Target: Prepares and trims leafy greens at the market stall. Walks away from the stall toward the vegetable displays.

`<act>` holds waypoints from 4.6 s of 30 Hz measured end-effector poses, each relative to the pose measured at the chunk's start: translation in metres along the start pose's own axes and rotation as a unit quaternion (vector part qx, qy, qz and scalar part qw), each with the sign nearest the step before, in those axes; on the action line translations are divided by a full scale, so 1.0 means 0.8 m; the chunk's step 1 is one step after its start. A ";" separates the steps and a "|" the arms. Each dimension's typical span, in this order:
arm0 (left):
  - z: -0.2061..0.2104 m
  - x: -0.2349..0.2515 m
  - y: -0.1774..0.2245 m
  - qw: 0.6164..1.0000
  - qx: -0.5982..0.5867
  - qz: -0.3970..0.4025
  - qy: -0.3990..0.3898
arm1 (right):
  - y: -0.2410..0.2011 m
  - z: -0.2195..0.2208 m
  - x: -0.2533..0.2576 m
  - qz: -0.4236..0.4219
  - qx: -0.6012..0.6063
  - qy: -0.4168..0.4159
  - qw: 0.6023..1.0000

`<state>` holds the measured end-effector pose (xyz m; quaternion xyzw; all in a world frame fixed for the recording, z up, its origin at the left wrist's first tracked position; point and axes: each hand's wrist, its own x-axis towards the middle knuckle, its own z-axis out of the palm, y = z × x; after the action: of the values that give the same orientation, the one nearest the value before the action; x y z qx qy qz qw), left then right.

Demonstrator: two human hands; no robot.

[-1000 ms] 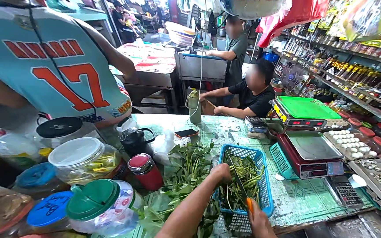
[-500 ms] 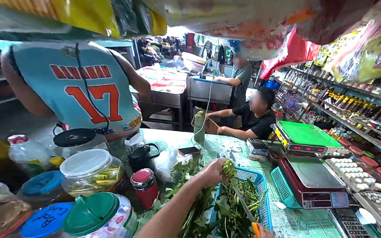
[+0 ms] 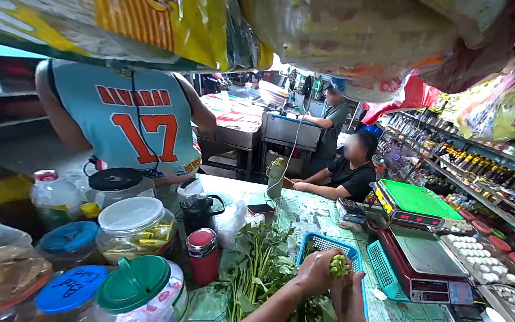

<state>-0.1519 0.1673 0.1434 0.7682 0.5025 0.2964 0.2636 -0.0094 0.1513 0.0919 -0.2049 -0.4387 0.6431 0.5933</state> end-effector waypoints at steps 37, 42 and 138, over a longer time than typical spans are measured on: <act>-0.040 -0.018 -0.044 0.983 -0.114 -0.025 0.141 | -0.001 0.016 -0.006 0.127 -0.125 0.010 0.984; -0.040 -0.021 -0.022 0.987 -0.122 0.002 0.100 | 0.005 0.006 -0.009 0.057 -0.052 0.029 0.997; -0.060 0.034 0.037 0.990 -0.063 -0.118 0.048 | -0.080 -0.034 0.084 0.031 0.008 -0.038 0.999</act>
<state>-0.1593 0.1870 0.2022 0.6705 0.5815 0.3309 0.3206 0.0353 0.2177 0.1464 -0.1889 -0.4491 0.6724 0.5572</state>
